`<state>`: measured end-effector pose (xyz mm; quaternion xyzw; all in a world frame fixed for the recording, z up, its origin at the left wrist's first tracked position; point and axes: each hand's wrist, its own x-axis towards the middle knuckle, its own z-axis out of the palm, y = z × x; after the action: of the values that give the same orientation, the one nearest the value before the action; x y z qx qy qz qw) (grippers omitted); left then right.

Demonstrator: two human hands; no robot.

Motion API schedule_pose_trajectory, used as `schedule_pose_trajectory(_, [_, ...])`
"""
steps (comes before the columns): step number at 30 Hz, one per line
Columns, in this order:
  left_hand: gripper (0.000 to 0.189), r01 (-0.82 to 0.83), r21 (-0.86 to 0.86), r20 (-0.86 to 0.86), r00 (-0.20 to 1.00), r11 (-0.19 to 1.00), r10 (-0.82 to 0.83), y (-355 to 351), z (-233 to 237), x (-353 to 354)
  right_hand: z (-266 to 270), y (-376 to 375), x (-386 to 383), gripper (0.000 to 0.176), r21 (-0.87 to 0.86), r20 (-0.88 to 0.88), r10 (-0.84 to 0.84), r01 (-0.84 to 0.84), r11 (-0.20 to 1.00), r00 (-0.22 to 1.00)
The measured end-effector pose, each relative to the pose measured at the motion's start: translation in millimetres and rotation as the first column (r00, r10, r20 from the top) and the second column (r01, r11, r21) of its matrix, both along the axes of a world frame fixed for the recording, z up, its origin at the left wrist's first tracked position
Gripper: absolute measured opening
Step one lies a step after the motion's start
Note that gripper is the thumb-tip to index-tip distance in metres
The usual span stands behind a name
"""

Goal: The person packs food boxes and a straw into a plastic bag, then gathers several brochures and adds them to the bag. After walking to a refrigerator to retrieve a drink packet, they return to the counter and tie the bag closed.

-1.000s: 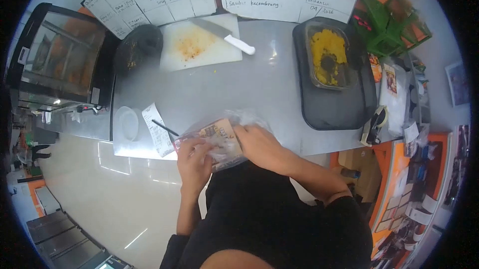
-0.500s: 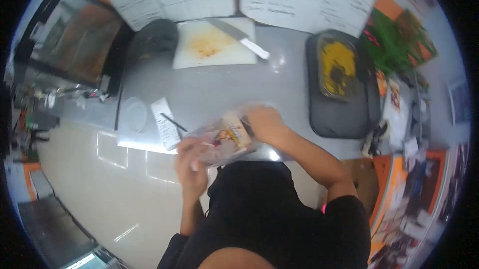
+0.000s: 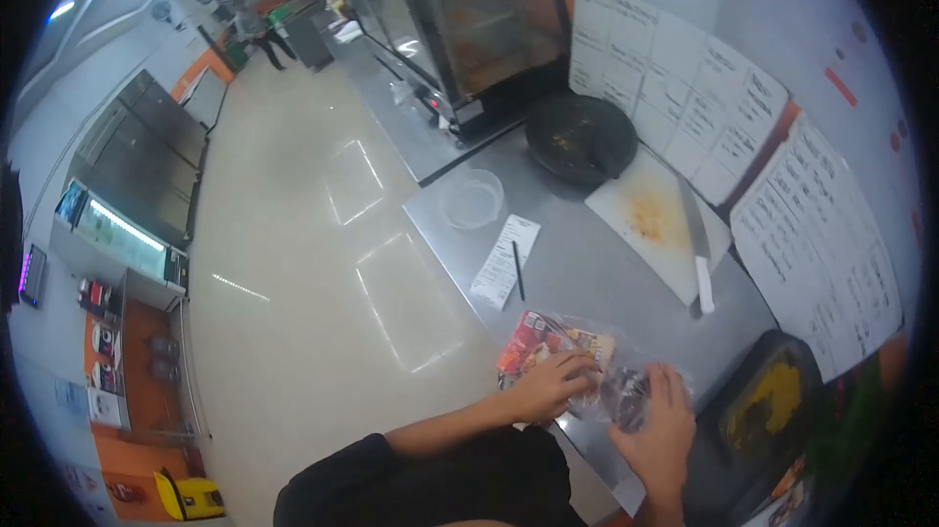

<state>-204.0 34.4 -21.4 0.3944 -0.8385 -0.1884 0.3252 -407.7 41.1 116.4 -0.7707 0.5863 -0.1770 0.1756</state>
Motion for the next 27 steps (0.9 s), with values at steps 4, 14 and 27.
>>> schedule_pose_trajectory(4, [0.041, 0.039, 0.02, -0.088, 0.995, 0.999, -0.037, 0, -5, 13, 51, 3, 5, 0.074, -0.065, 0.19, 0.096, -0.085, 0.994, 0.977])
schedule_pose_trajectory(14, [0.103, -0.003, 0.255, -0.451, 0.884, 0.967, 0.121, 72, 76, 200, 46, 3, 219, 0.079, -0.217, 0.205, 0.531, -0.49, 0.844, 0.823])
schedule_pose_trajectory(27, [0.061, -0.603, 0.74, -0.542, -0.27, 0.299, 0.796, 233, -110, 508, -574, -29, 396, 0.039, 0.361, -0.028, 0.485, -0.444, 0.82, 0.874])
